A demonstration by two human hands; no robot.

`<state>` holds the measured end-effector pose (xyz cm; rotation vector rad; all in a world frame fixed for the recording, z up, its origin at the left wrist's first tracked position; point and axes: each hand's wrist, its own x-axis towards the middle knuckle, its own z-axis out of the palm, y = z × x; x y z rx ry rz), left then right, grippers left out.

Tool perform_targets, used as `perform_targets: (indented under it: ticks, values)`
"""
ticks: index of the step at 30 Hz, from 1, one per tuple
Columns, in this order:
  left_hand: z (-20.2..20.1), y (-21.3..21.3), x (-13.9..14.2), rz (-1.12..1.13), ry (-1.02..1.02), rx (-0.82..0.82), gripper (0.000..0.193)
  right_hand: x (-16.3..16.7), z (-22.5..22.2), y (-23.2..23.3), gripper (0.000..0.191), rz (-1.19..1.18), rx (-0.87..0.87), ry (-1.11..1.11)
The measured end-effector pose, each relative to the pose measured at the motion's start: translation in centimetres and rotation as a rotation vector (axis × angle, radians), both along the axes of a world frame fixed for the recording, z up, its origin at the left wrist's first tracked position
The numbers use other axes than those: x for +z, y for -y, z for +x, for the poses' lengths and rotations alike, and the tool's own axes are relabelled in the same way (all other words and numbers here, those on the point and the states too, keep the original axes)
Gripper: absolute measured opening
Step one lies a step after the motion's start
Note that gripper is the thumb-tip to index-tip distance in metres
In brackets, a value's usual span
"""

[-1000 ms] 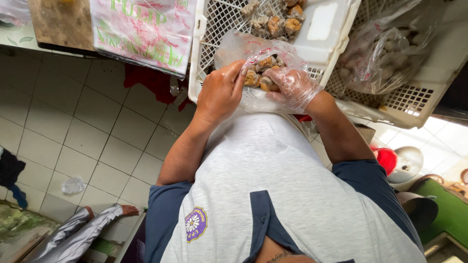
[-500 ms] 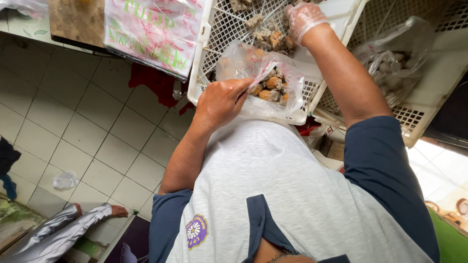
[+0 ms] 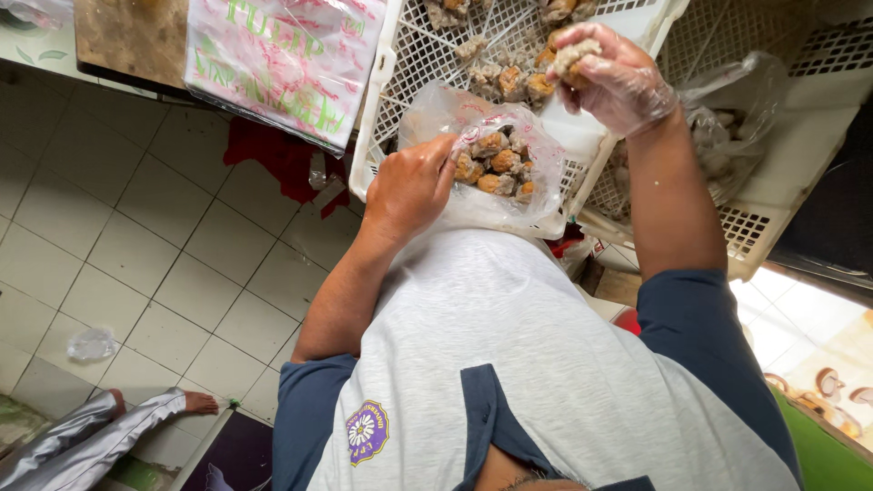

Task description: The person, wearing a plastic glove on one hand, picks fried ball-shaped snacks from white plastic baskets and packs them into clear plastic bags, opening and holding each bag while filling it. They work through several baskets, filling one bag at a time and setting filled bags aside.

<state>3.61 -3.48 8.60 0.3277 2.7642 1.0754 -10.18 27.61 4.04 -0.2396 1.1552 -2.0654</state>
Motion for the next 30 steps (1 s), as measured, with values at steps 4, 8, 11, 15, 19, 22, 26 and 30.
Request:
perform_targets:
  ticks: [4, 8, 11, 15, 19, 22, 26, 30]
  values:
    - [0.0, 0.1, 0.1, 0.048, -0.065, -0.012, 0.023, 1.7, 3.5, 1.1, 0.024, 0.242, 0.275, -0.176]
    - [0.0, 0.0, 0.6, 0.071, -0.042, -0.05, 0.025, 1.5, 7.4, 4.6, 0.04, 0.692, 0.519, -0.751]
    - [0.1, 0.1, 0.9, 0.077, -0.051, -0.082, 0.023, 0.4, 6.9, 4.3, 0.037, 0.715, 0.463, -0.887]
    - [0.3, 0.4, 1.2, 0.033, -0.029, -0.157, 0.024, -2.9, 0.5, 2.2, 0.015, 1.009, 0.151, -1.064]
    - [0.4, 0.6, 1.2, 0.054, -0.076, -0.171, 0.02, -6.9, -1.9, 5.7, 0.025, 1.375, 0.265, -1.253]
    - [0.5, 0.7, 1.2, 0.016, -0.027, -0.179, 0.019, -8.7, -1.4, 8.7, 0.023, 1.599, 0.485, -1.336]
    - [0.5, 0.6, 0.8, 0.037, -0.066, -0.189, 0.021, -9.2, -2.1, 9.1, 0.031, 1.66, 0.382, -1.319]
    - [0.6, 0.8, 0.7, 0.07, -0.096, -0.165, 0.019, -8.3, -3.8, 7.1, 0.024, 1.491, 0.056, -1.022]
